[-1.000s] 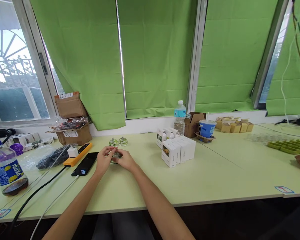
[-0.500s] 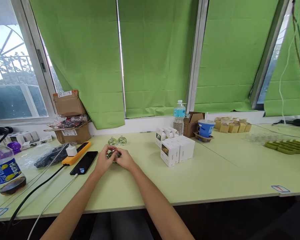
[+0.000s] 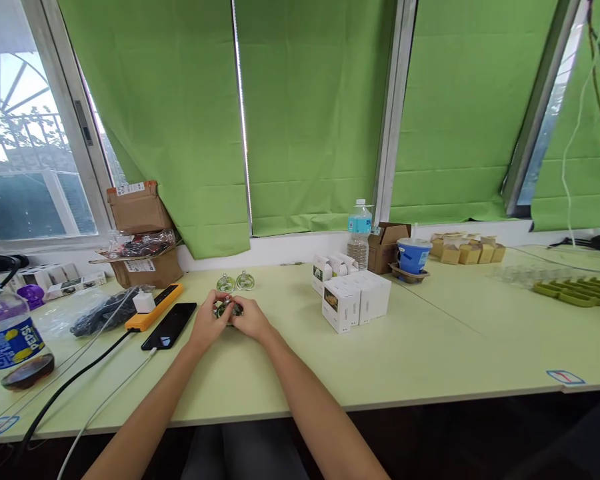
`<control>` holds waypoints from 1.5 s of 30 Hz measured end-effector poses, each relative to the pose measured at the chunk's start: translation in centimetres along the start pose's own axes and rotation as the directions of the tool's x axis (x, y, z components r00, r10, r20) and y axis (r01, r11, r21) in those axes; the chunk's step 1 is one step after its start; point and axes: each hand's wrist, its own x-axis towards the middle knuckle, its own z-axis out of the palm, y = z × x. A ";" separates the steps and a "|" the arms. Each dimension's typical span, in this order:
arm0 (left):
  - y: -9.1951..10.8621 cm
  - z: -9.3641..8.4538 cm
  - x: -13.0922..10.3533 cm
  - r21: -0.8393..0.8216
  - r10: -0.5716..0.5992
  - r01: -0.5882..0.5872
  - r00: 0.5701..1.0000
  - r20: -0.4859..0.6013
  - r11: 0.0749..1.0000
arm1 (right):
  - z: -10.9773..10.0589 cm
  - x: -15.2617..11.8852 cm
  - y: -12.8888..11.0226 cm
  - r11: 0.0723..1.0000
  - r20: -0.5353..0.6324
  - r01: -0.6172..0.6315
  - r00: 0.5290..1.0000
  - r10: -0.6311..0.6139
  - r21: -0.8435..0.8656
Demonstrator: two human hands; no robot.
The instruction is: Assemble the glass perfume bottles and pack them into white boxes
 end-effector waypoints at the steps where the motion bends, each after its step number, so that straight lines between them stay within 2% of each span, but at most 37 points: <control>1: 0.0 0.0 0.0 0.007 0.008 -0.008 1.000 0.004 1.000 | 0.0 0.0 0.0 1.000 0.001 -0.003 1.000 0.003 -0.001; 6: 0.1 -0.1 0.0 0.044 0.041 -0.041 0.999 0.013 0.998 | -0.1 0.0 -0.3 1.000 -0.001 -0.012 1.000 0.012 -0.012; 23: 0.5 -0.3 -0.3 -0.002 0.058 -0.058 0.998 0.035 0.998 | -0.4 -0.1 -0.5 0.999 -0.008 0.013 1.000 -0.013 -0.032; 26: 0.6 -0.3 -0.3 -0.005 0.063 -0.063 0.998 0.011 0.998 | -0.5 -0.1 -0.4 0.998 -0.012 0.011 1.000 -0.012 -0.060; 29: 0.8 -0.6 -0.1 0.068 0.071 -0.065 0.994 -0.080 0.996 | -0.9 -0.1 -0.1 0.995 -0.028 -0.007 1.000 0.004 -0.097; 31: 0.8 -1.1 0.1 0.174 0.047 -0.015 0.982 -0.184 0.985 | -1.3 -0.1 0.1 0.991 -0.049 -0.026 0.999 0.019 -0.134; 33: 0.6 -1.6 0.3 0.278 -0.004 0.087 0.958 -0.288 0.957 | -1.7 -0.1 0.3 0.980 -0.081 -0.060 0.996 0.045 -0.188; 35: 0.2 -2.0 0.4 0.353 -0.055 0.183 0.938 -0.342 0.917 | -2.1 -0.1 0.6 0.968 -0.117 -0.096 0.991 0.070 -0.232; 39: -1.1 -2.1 0.3 0.472 -0.145 0.285 0.939 -0.311 0.834 | -2.5 0.0 0.9 0.955 -0.162 -0.130 0.983 0.088 -0.266; 45: -2.1 -1.4 -0.2 0.589 -0.359 0.382 0.919 -0.161 0.712 | -2.5 -0.1 1.2 0.949 -0.174 -0.135 0.981 0.088 -0.285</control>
